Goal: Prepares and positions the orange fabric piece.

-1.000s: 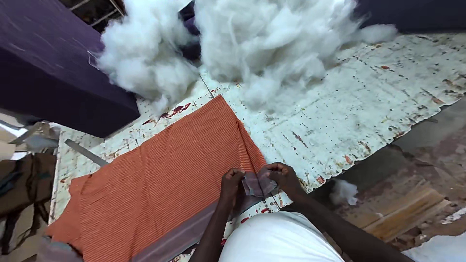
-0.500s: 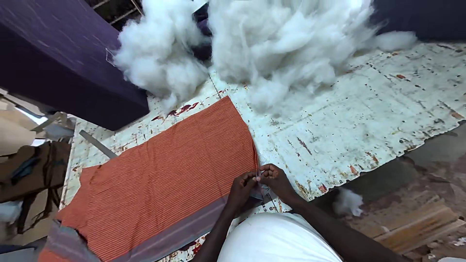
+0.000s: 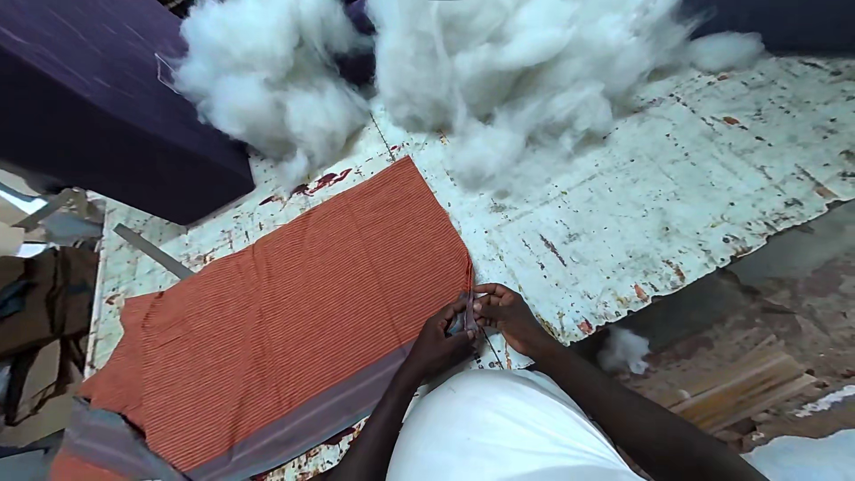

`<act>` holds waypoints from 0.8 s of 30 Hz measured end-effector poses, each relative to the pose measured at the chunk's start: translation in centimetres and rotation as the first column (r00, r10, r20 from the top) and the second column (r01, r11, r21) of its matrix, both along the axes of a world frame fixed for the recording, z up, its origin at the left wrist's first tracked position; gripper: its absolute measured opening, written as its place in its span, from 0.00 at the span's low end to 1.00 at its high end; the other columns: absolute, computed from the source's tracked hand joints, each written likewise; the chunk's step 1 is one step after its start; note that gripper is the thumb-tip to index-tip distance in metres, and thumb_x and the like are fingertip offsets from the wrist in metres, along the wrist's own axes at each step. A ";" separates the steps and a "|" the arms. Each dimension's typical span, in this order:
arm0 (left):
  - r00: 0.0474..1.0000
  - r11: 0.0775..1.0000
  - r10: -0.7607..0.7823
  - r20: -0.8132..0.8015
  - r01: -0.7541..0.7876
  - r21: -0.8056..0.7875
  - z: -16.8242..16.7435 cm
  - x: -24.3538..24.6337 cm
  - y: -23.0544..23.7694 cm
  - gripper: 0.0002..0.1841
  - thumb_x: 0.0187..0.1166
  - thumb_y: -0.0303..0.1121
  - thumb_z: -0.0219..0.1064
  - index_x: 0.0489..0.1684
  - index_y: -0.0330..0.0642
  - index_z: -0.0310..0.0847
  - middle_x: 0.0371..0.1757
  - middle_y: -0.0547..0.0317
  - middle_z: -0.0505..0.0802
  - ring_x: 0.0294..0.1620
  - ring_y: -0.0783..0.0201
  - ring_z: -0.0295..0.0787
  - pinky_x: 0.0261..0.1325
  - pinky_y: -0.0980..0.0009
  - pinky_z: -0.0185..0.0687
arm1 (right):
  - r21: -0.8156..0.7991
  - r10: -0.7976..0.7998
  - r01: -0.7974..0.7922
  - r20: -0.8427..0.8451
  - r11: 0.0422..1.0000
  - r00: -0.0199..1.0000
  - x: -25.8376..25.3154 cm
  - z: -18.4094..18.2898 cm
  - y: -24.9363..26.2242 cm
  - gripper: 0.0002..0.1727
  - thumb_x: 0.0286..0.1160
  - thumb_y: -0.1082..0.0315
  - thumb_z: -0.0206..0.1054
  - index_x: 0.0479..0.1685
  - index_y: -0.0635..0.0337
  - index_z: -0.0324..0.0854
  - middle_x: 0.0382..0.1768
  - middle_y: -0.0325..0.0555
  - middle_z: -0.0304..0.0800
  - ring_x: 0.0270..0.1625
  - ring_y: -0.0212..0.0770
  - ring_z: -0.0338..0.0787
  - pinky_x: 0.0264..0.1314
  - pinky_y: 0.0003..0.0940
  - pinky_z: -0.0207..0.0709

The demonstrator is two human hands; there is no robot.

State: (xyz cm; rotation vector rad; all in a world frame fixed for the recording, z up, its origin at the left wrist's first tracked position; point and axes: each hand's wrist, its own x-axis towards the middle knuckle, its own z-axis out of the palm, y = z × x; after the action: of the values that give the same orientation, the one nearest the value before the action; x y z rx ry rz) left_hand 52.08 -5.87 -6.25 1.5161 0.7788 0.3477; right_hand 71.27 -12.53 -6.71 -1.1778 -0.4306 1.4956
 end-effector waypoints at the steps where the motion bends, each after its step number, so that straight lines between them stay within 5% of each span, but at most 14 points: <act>1: 1.000 1.000 0.003 0.014 -0.002 -0.017 0.1 -0.1 0.0 0.30 0.76 0.24 0.71 0.80 0.49 0.75 0.68 0.59 0.89 0.60 0.61 0.90 0.62 0.61 0.89 | -0.011 0.010 -0.010 0.003 1.000 1.000 0.1 0.2 -0.1 0.21 0.75 0.78 0.69 0.66 0.58 0.78 0.40 0.48 0.90 0.35 0.39 0.90 0.42 0.35 0.88; 4: 1.000 0.999 0.019 0.004 -0.018 -0.029 0.6 -0.5 -0.1 0.28 0.79 0.23 0.67 0.81 0.49 0.74 0.71 0.60 0.88 0.61 0.61 0.90 0.63 0.61 0.89 | -0.057 0.099 -0.098 0.013 0.994 0.995 0.6 0.4 -0.8 0.18 0.80 0.70 0.69 0.67 0.57 0.76 0.42 0.48 0.91 0.39 0.40 0.91 0.45 0.37 0.88; 8: 1.000 1.000 0.019 -0.004 -0.019 0.007 1.2 -0.8 -0.7 0.30 0.81 0.27 0.68 0.85 0.54 0.70 0.72 0.60 0.88 0.58 0.61 0.91 0.57 0.60 0.90 | -0.052 0.204 -0.201 0.076 0.978 0.976 0.8 0.4 -2.1 0.22 0.76 0.74 0.71 0.68 0.60 0.75 0.42 0.48 0.91 0.38 0.39 0.90 0.44 0.35 0.88; 15: 1.000 1.000 -0.027 0.007 0.027 0.003 1.4 -0.5 -1.4 0.46 0.75 0.23 0.73 0.94 0.57 0.50 0.72 0.60 0.87 0.50 0.62 0.92 0.51 0.65 0.91 | -0.013 0.137 -0.137 0.082 0.991 0.987 0.3 0.2 -2.4 0.21 0.76 0.73 0.71 0.67 0.65 0.74 0.40 0.52 0.92 0.36 0.43 0.93 0.42 0.37 0.90; 19: 1.000 0.999 -0.014 0.006 0.014 0.047 1.3 -0.5 -1.6 0.44 0.76 0.23 0.72 0.94 0.54 0.53 0.72 0.59 0.89 0.53 0.62 0.94 0.56 0.63 0.92 | -0.020 0.120 -0.119 0.076 0.993 0.990 0.3 0.3 -2.4 0.20 0.78 0.69 0.71 0.65 0.65 0.75 0.39 0.52 0.92 0.36 0.42 0.93 0.42 0.37 0.90; 24: 0.999 0.996 0.041 -0.020 -0.040 0.075 1.4 -0.4 -2.0 0.36 0.81 0.25 0.68 0.91 0.56 0.61 0.67 0.59 0.92 0.51 0.62 0.95 0.53 0.63 0.93 | -0.069 0.104 -0.096 0.112 0.993 0.988 0.0 0.5 -2.0 0.22 0.73 0.77 0.73 0.65 0.65 0.74 0.37 0.52 0.90 0.34 0.43 0.92 0.39 0.36 0.90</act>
State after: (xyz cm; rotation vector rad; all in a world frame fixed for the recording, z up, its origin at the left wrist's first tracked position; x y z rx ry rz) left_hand 51.67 -7.84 -4.88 1.5780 0.8222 0.3953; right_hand 71.26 -14.48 -6.21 -1.3138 -0.5307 1.5415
